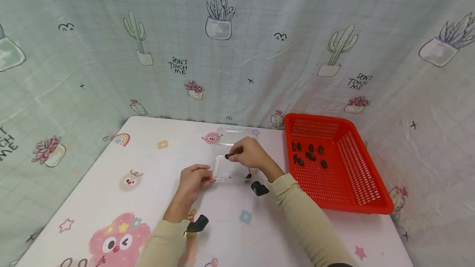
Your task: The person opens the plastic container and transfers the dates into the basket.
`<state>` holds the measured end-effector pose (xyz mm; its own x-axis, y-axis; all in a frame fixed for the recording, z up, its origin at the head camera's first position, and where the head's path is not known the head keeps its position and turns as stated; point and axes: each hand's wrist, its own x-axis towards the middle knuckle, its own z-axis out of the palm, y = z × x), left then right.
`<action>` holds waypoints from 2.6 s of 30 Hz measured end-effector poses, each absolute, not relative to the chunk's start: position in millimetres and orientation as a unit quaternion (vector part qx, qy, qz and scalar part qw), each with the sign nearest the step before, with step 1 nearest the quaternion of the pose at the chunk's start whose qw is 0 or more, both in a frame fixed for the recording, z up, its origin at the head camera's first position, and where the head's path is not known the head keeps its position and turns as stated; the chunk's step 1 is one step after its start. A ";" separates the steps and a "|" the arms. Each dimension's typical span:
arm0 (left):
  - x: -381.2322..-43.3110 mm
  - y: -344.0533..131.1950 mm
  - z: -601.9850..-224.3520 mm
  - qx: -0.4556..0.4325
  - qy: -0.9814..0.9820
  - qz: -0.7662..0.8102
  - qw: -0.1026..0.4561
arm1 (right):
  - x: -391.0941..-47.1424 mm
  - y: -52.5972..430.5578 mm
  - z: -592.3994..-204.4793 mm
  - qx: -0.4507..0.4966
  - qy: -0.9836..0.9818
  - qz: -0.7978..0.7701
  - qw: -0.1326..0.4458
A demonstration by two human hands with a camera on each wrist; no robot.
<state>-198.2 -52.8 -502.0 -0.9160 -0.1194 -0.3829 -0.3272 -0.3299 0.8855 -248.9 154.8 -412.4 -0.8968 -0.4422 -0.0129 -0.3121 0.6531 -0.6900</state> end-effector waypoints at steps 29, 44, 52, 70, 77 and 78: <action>-199.7 -51.7 -495.7 -0.195 0.574 0.793 0.065 | -230.2 267.9 -367.9 -0.046 0.879 -0.467 0.085; -201.2 -55.0 -496.4 -0.181 0.587 0.786 0.070 | -222.3 321.6 -367.4 -0.007 0.850 -0.521 0.079; -200.0 -54.9 -496.2 -0.186 0.591 0.781 0.074 | -225.2 341.6 -376.4 0.003 0.845 -0.525 0.097; -198.1 -52.7 -501.5 -0.181 0.591 0.783 0.064 | -247.8 368.7 -426.7 0.009 0.858 -0.486 0.168; -198.9 -54.1 -505.1 -0.182 0.590 0.784 0.062 | -255.5 372.3 -445.8 0.012 0.875 -0.447 0.183; -198.9 -54.4 -505.2 -0.182 0.589 0.784 0.062 | -256.6 372.2 -448.0 0.014 0.877 -0.443 0.184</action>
<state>-198.9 -54.4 -505.2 -0.9258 -0.1177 -0.3593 -0.3124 -0.2974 0.9022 -256.6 372.2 -448.0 -0.9319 -0.1382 -0.3354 0.1877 0.6076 -0.7717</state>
